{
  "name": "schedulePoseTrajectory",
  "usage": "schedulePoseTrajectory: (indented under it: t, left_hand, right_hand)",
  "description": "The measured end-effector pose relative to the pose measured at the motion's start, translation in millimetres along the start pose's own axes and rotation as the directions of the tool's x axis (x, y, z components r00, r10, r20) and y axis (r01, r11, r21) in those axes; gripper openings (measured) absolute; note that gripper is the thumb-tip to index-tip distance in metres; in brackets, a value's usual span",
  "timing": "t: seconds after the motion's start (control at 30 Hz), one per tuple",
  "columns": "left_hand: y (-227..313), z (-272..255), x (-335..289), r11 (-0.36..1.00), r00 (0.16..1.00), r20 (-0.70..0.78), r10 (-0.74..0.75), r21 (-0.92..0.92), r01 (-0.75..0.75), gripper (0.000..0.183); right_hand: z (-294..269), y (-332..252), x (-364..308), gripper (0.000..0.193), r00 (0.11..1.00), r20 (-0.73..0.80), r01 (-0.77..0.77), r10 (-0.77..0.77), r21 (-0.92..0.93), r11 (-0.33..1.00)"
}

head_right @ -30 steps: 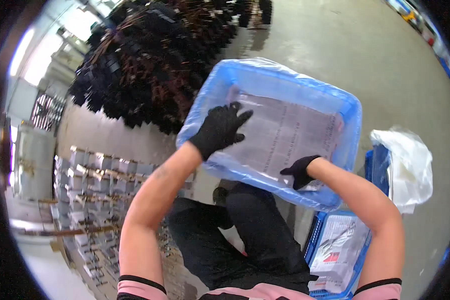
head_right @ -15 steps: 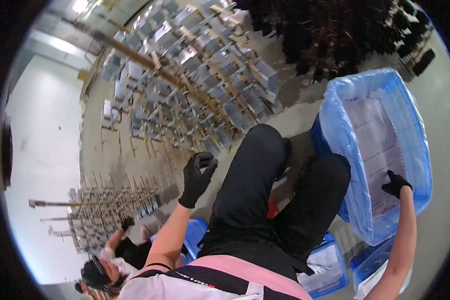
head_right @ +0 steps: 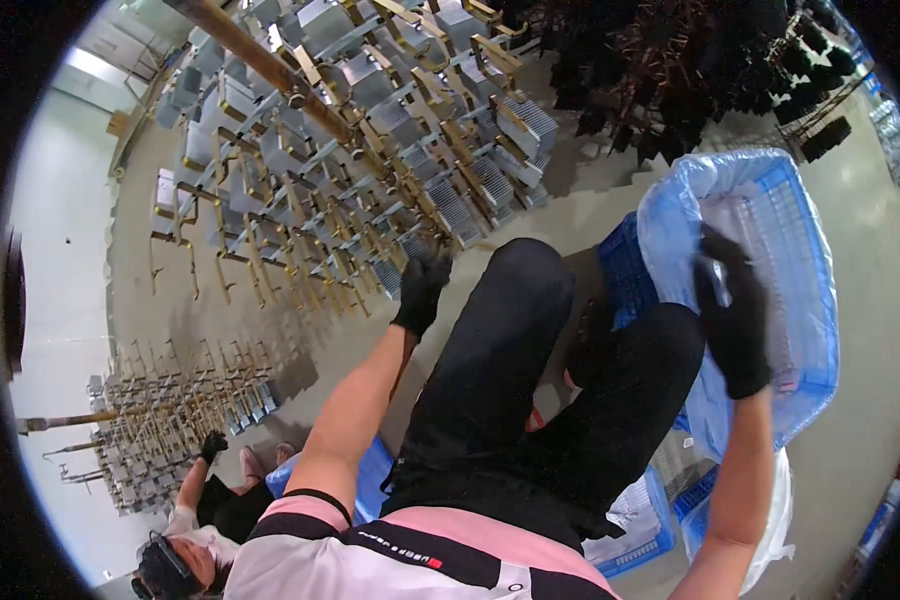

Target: Packing small metal components from a storage rack into a plastic crate.

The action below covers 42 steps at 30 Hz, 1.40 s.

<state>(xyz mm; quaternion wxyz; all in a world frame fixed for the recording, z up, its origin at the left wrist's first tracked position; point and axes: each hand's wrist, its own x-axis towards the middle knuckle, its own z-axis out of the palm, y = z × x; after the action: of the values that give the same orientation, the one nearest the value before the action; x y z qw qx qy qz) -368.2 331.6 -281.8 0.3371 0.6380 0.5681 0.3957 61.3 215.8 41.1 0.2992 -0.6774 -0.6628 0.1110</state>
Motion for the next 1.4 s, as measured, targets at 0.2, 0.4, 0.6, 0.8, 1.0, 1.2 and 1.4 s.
schedulePoseTrajectory:
  t: [0.2, 0.4, 0.6, 0.8, 1.0, 1.2, 1.4]
  left_hand:
    - [34, 54, 101, 0.895, 0.936, -0.309, -0.168, 0.350, 0.276, 0.051]
    - [34, 55, 121, 0.832, 0.829, 0.091, -0.552, -0.003, 0.554, 0.053]
    - [15, 48, 129, 0.774, 0.771, 0.079, -0.632, 0.111, 0.624, 0.048]
    - [9, 54, 122, 0.856, 0.897, 0.086, -0.434, 0.348, 0.381, 0.048]
    - [12, 88, 105, 0.909, 0.962, 0.033, -0.271, 0.337, 0.244, 0.034]
    - [-18, 46, 116, 0.594, 0.969, 0.160, -0.189, 0.804, -0.017, 0.069]
    - [44, 67, 43, 0.999, 0.961, 0.277, 0.027, -0.037, -0.017, 0.040]
  right_hand:
    - [101, -21, 20, 0.026, 0.936, 0.090, 0.341, -0.339, -0.008, 0.940]
    - [146, 13, 16, 0.035, 0.936, 0.196, 0.313, -0.292, -0.082, 0.946]
    - [144, 1, 19, 0.030, 0.919, 0.130, 0.382, -0.373, -0.059, 0.922]
    - [146, -3, 18, 0.032, 0.967, 0.062, 0.236, -0.245, 0.130, 0.963]
    - [136, 9, 14, 0.034, 0.991, 0.012, 0.129, -0.134, 0.203, 0.971]
    - [135, -12, 26, 0.029, 0.987, 0.025, 0.148, -0.158, 0.231, 0.962]
    - [137, 20, 6, 0.033, 0.995, -0.009, 0.104, -0.104, 0.015, 0.994]
